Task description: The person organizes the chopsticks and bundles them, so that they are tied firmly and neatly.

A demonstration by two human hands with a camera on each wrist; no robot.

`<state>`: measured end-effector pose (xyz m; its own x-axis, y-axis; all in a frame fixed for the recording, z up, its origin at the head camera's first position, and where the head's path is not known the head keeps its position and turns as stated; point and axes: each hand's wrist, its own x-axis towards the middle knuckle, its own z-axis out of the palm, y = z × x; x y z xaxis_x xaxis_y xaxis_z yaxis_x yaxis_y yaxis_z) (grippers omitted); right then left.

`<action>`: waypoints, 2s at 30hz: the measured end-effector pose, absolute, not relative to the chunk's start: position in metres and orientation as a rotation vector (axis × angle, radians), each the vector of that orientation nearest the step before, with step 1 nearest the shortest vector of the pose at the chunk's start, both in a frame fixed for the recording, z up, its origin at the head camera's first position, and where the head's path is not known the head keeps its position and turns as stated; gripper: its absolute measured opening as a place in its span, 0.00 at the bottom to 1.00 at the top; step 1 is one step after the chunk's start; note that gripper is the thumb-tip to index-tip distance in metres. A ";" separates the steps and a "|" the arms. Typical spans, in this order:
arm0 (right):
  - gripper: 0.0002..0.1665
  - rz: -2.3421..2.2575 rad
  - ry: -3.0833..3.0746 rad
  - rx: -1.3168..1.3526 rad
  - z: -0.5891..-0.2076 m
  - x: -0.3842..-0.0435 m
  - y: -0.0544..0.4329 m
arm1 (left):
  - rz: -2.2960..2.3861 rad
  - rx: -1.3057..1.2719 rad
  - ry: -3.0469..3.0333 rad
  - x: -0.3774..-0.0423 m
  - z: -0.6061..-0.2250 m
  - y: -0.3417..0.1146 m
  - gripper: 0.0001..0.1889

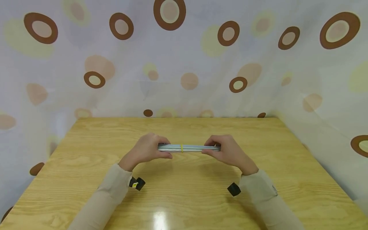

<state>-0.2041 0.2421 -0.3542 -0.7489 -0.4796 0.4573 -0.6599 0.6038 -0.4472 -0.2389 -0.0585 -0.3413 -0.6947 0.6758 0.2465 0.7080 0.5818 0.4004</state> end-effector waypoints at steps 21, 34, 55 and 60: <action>0.08 1.232 -2.704 0.947 -0.384 -0.214 0.248 | -0.938 -1.274 -2.916 -0.253 -0.354 -0.072 0.13; 0.08 1.108 -2.738 0.936 -0.408 -0.220 0.257 | -0.818 -1.169 -2.931 -0.265 -0.375 -0.073 0.10; 0.11 0.917 -2.788 0.946 -0.419 -0.220 0.257 | -0.845 -1.180 -3.001 -0.264 -0.391 -0.075 0.10; 0.11 0.916 -2.804 0.936 -0.419 -0.223 0.258 | -0.837 -1.186 -3.010 -0.267 -0.389 -0.075 0.09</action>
<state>-0.2232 0.2583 -0.4190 -0.8162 -0.5336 0.2214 -0.5614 0.6421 -0.5221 -0.2666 -0.0748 -0.3894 -0.7306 0.6829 -0.0031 0.5833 0.6263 0.5172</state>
